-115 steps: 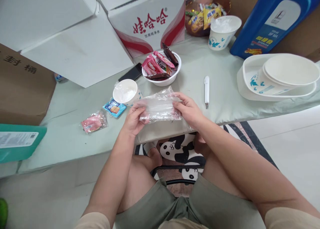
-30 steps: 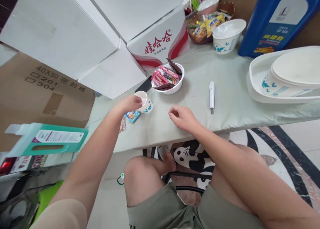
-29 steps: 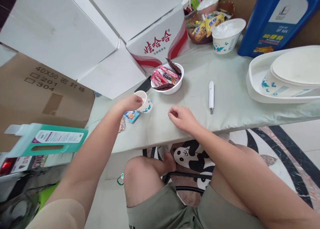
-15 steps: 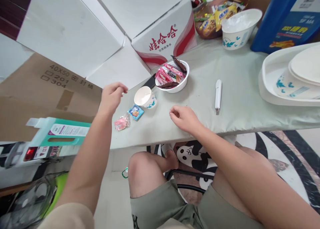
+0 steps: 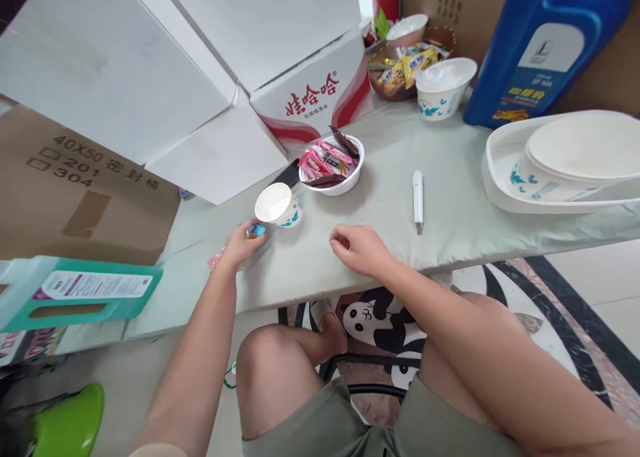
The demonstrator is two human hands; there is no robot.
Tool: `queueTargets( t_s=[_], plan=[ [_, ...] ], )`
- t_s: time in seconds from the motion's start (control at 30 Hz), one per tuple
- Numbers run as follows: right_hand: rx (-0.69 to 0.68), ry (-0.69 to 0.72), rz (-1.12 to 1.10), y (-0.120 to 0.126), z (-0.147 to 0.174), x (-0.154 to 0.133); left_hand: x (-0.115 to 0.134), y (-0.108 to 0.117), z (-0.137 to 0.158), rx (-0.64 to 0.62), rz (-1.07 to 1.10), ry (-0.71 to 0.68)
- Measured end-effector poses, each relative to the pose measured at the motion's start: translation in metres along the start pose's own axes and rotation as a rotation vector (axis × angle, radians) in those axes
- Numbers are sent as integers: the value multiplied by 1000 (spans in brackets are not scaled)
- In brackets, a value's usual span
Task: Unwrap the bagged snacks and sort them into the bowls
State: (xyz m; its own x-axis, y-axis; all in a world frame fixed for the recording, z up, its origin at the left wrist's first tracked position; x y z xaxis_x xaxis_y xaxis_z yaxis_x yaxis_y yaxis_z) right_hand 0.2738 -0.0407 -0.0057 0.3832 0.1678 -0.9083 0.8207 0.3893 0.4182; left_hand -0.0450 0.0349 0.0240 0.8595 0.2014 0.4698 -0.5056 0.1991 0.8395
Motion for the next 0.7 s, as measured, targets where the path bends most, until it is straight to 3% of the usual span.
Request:
queueTargets(
  t_s=[0.07,0.13,0.2,0.27,0.33,0.37,0.43,0.57,0.7],
  plan=[
    [51,13,-3,5,0,1,-1,4,18,125,392,-7],
    [118,16,-2,12,1,3,1,1,42,254,958,-120],
    [187,-1,15,23,2,8,11,-12,65,245,1116,-201],
    [288,-41,81,39,3,15,31,-35,82,57,1352,-218],
    [449,-121,213,60,7,26,59,-66,88,-266,1485,-126],
    [549,-187,295,71,9,31,75,-83,87,-455,1530,-79],
    [670,-363,415,89,14,43,103,-111,78,-687,1601,-71],
    [561,-661,481,107,23,59,137,-141,56,-835,1624,-91],
    [451,-772,482,109,28,59,141,-147,45,-771,1587,3]
  ],
)
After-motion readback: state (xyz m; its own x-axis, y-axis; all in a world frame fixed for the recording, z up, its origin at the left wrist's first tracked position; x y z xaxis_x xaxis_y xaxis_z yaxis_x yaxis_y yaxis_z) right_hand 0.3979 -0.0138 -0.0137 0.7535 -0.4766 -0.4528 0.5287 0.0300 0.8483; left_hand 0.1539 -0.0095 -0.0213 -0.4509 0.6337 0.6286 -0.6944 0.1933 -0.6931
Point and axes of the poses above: each hand's wrist, its own z-axis away from the middle knuckle, its own y-axis out of the back of the hand, x = y × z, the point moved 1 cm from there along -z, towards the middle knuckle, and after that the axes turned 10 degrees about -x, right-handed, at the moved point
